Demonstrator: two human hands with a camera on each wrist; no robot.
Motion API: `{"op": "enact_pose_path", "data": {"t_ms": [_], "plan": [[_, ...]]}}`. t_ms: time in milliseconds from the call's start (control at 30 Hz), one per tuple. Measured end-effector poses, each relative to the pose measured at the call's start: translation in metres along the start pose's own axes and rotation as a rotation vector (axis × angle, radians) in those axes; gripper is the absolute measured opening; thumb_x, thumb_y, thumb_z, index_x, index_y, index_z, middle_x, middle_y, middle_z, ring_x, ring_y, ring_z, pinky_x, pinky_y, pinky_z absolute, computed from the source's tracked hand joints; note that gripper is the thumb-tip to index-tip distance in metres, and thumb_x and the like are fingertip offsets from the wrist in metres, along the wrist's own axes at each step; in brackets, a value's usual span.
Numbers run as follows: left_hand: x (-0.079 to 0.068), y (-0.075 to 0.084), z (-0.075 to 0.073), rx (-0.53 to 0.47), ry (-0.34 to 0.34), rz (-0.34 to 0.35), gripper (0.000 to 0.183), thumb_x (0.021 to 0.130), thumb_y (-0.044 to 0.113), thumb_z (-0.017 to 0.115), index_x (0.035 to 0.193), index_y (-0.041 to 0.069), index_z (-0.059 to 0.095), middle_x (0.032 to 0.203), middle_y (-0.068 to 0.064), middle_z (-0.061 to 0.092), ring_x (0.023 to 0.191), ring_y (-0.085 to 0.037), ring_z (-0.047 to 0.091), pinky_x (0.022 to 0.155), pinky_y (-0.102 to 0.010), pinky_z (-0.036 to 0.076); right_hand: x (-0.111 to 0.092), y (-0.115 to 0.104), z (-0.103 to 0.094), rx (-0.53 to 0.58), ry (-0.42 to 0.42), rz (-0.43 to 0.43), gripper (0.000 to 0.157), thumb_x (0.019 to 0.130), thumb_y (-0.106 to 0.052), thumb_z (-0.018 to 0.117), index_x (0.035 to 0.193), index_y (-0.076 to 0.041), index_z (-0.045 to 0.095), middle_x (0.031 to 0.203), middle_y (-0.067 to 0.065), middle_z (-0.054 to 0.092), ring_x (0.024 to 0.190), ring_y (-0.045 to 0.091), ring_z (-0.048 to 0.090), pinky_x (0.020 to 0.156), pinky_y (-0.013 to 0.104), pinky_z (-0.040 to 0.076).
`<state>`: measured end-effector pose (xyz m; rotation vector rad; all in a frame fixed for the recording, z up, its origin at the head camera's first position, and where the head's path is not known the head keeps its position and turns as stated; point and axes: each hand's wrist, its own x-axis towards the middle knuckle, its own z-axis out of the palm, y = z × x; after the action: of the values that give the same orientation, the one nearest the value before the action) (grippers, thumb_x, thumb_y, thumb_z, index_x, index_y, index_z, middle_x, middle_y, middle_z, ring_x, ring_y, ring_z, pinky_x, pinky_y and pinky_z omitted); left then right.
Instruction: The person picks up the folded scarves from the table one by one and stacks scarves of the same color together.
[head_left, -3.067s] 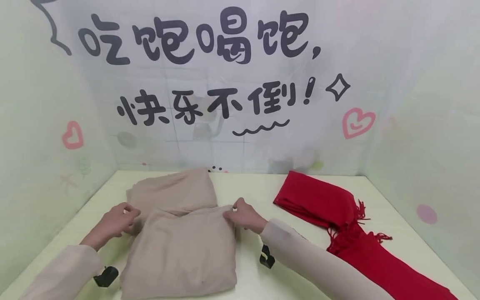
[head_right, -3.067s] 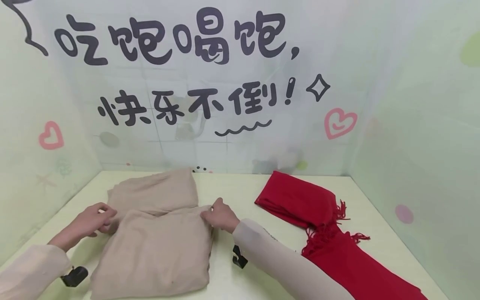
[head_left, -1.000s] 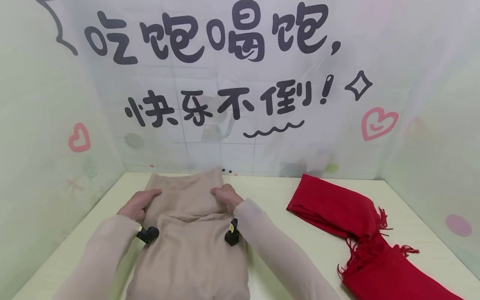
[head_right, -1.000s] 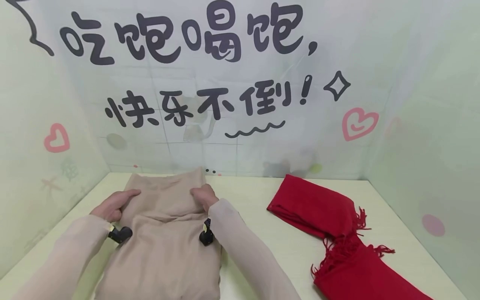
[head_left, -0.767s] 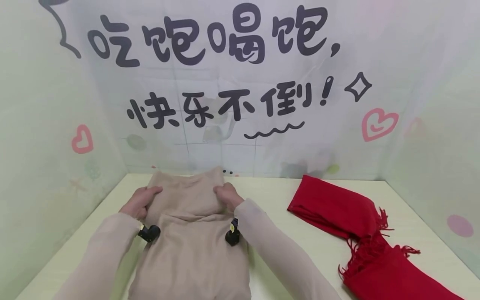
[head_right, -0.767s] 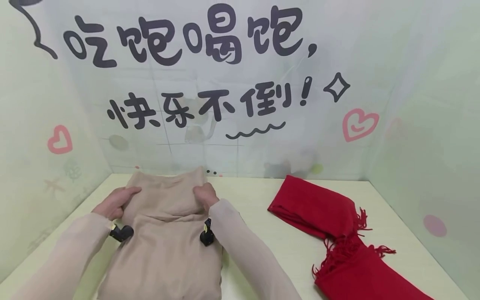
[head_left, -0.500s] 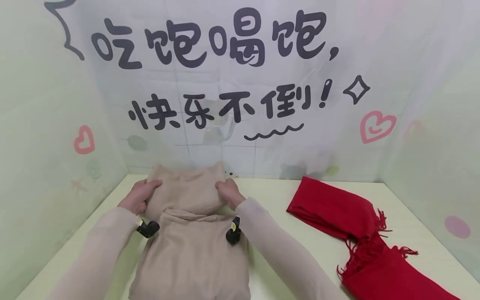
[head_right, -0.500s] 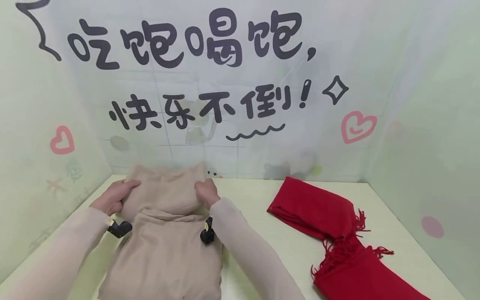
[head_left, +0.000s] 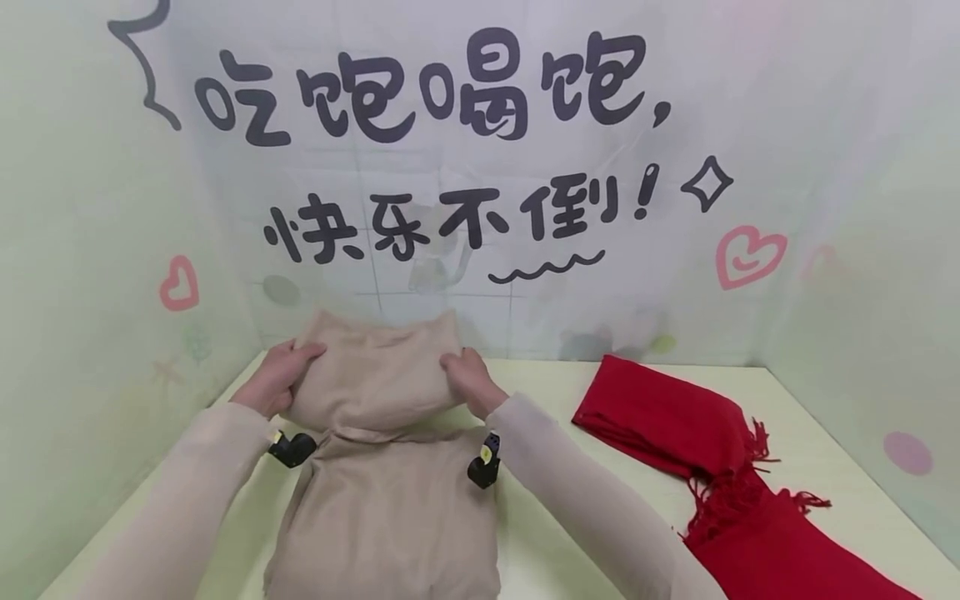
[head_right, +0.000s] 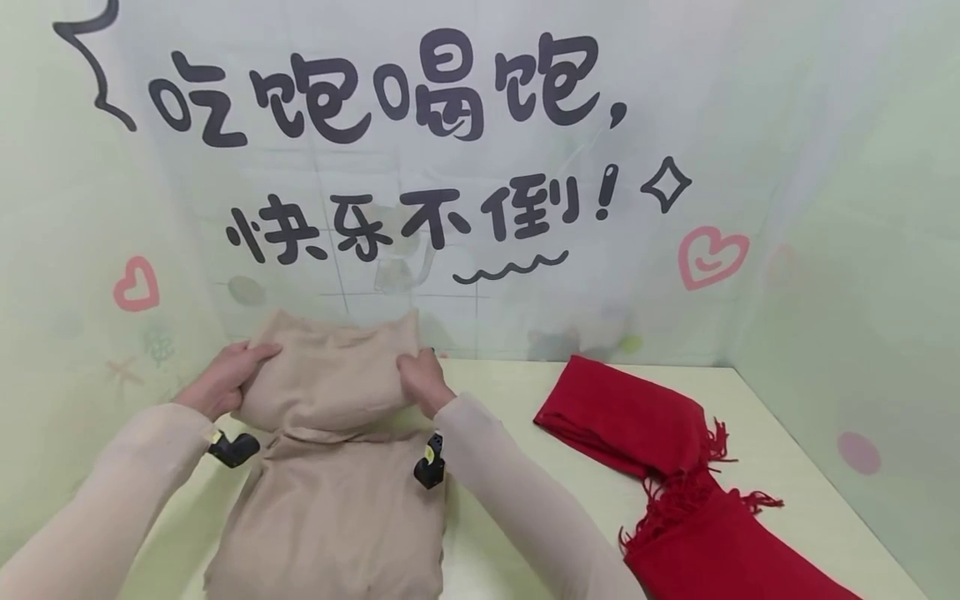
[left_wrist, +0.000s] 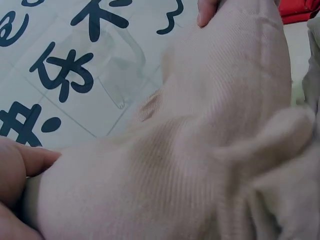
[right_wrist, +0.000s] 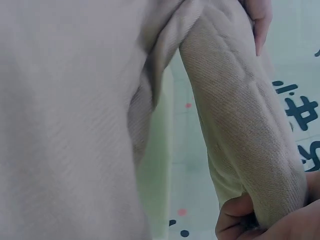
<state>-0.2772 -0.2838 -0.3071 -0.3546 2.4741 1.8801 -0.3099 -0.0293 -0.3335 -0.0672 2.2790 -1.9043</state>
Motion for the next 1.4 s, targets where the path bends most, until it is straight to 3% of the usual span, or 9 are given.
{"op": "enact_pose_path", "data": {"t_ms": [267,533,833,1100,1400], "plan": [[-0.012,0.009,0.001,-0.033,-0.05,-0.026,0.066,0.098,0.038,0.044,0.148,0.002,0.022,0.123,-0.008,0.042,0.106,-0.02,0.046,0.095,-0.042,0.038,-0.015,-0.005,-0.013,0.019,-0.038,0.037,0.045,0.095,-0.024,0.045,0.13,0.004,0.04,0.12,0.017,0.051,0.105,0.026,0.051,0.097,0.043,0.041],[-0.036,-0.008,0.002,0.006,-0.121,-0.019,0.061,0.1,0.039,0.043,0.144,0.0,0.027,0.104,0.003,0.051,0.089,-0.009,0.053,0.083,-0.034,0.044,-0.049,0.014,-0.02,0.032,-0.072,0.057,0.041,0.096,-0.023,0.044,0.127,0.003,0.04,0.117,0.017,0.052,0.105,0.026,0.053,0.098,0.045,0.041],[-0.059,-0.023,0.007,-0.011,-0.164,-0.03,0.065,0.099,0.041,0.044,0.146,0.001,0.023,0.104,0.006,0.053,0.09,-0.007,0.054,0.082,-0.031,0.045,-0.088,0.025,-0.027,0.057,-0.087,0.069,0.042,0.095,-0.024,0.044,0.128,0.001,0.037,0.118,0.017,0.051,0.106,0.027,0.054,0.096,0.048,0.042],[-0.076,-0.047,0.015,-0.028,-0.199,-0.069,0.062,0.1,0.039,0.044,0.144,0.0,0.025,0.105,0.002,0.056,0.093,-0.009,0.056,0.083,-0.032,0.045,-0.115,0.044,-0.03,0.085,-0.075,0.095,0.04,0.093,-0.025,0.046,0.122,0.0,0.039,0.117,0.017,0.051,0.104,0.027,0.053,0.092,0.047,0.043],[-0.084,-0.082,0.024,0.05,-0.227,-0.158,0.06,0.1,0.037,0.04,0.14,-0.006,0.028,0.109,-0.01,0.056,0.095,-0.018,0.056,0.083,-0.036,0.045,-0.125,0.075,-0.029,0.053,-0.072,0.149,0.041,0.09,-0.023,0.047,0.12,0.003,0.038,0.12,0.019,0.049,0.112,0.032,0.05,0.1,0.055,0.037]]}}
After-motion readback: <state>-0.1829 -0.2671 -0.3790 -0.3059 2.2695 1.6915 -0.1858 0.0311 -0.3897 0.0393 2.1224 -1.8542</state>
